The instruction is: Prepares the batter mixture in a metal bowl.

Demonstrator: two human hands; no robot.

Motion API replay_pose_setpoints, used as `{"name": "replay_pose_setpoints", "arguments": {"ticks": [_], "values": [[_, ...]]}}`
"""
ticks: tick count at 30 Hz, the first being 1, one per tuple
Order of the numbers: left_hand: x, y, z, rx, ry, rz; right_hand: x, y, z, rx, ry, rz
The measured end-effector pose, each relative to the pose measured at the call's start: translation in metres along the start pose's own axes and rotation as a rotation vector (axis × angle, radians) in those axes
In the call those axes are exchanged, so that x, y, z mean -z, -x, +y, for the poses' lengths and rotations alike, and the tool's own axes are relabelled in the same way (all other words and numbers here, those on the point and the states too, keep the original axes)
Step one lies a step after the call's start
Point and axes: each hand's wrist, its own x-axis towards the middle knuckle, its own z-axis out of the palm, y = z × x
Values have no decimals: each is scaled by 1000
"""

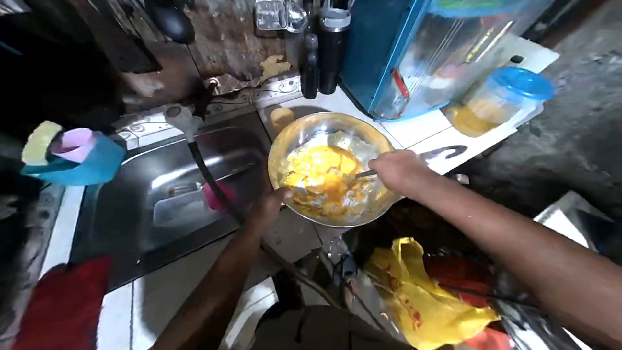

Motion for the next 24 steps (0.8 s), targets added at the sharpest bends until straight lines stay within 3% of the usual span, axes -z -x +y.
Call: {"name": "replay_pose_setpoints", "arguments": {"ticks": [3,8,13,17,20,24], "values": [[0,-4,3,71,31,-11,5,24,-8,15,108,127],[4,-14,-8,-43,100,-52,17,57,-23,-84,199,130],[3,-14,-7,-40,81,-51,6,35,-28,-122,81,-39],[2,-15,-4,-1,61,-65,0,8,-33,-154,101,116],[1,-15,-5,-3,59,-60,10,17,-23,-109,105,254],[-1,-15,-8,-9,83,-44,18,45,-29,-115,120,171]]}}
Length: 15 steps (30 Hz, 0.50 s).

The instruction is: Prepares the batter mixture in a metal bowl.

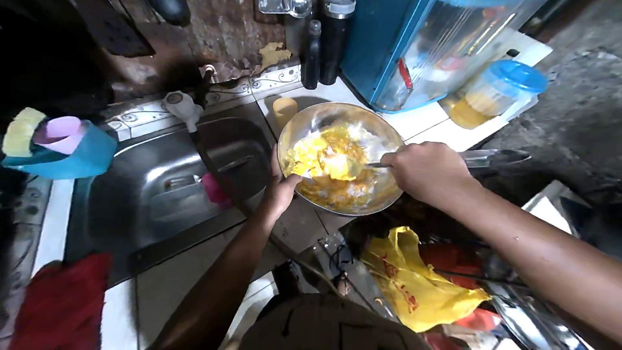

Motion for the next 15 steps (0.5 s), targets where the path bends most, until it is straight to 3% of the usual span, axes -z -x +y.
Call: {"name": "replay_pose_setpoints", "arguments": {"ticks": [4,7,11,15], "values": [[-1,3,4,12,-19,7,-21,-23,-12,-101,-55,-202],[-2,3,7,42,-25,14,-29,-43,-11,-100,-89,-94],[-1,4,5,28,-7,9,-1,-21,4,-41,-82,10],[-5,5,3,-6,10,29,8,-6,-8,-94,-34,-162]]}}
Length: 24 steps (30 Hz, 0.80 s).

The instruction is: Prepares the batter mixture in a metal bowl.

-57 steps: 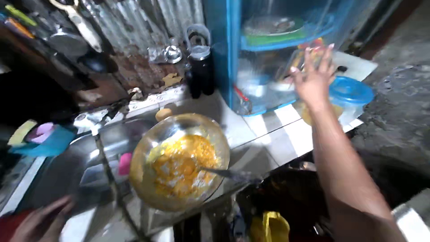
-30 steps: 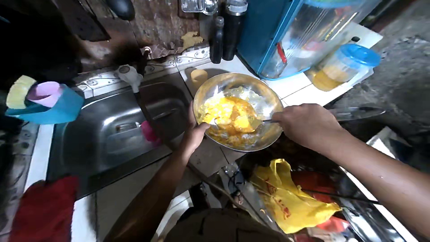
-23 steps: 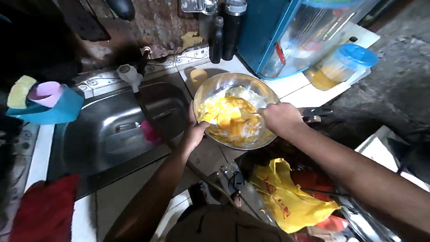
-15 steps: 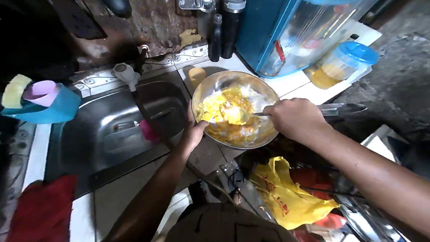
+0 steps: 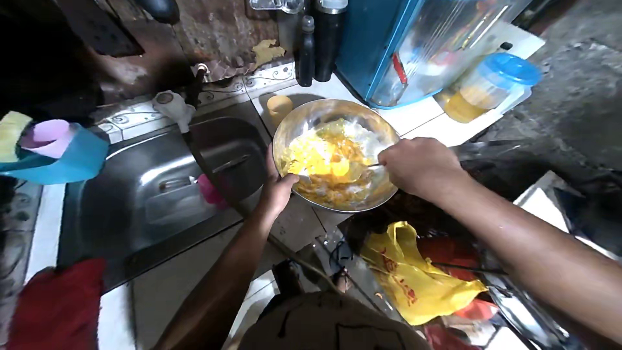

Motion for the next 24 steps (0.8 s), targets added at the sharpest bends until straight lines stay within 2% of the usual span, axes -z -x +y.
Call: {"name": "replay_pose_setpoints", "arguments": {"ticks": [2,5,8,11,13,15,18,21,22,24], "values": [[0,0,1,8,-8,-2,-15,-17,-11,-36,-45,-52],[2,-1,-1,23,-22,-11,-24,-33,-17,-40,-120,49],[3,-2,-3,17,-22,-21,-13,-18,-6,25,-116,119],[1,-2,-5,2,1,-11,0,-1,-1,-23,-43,13],[0,-2,-5,-12,11,-6,-9,-12,-6,-75,-53,-54],[0,-2,-6,-12,3,-7,-29,-33,-15,-83,-154,-5],[1,-2,-4,0,-21,-24,-45,-45,-25,26,-313,84],[2,-1,-3,13,-25,-31,-48,-33,-7,210,-340,68],[2,-1,-2,19,-19,-34,-45,-30,4,228,-310,51],[3,1,-2,24,-3,-41,-38,-32,18,142,-207,5]]}}
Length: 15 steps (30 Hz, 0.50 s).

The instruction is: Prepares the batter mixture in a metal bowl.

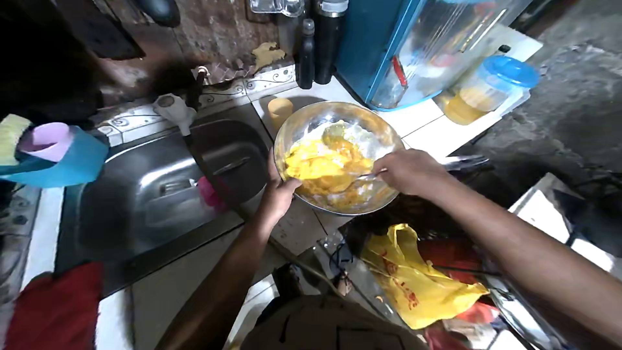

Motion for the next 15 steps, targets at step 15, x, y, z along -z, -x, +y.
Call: {"name": "replay_pose_setpoints", "arguments": {"ticks": [15], "values": [[1,-2,16,116,-6,-21,-9,64,-12,226,288,234]]}}
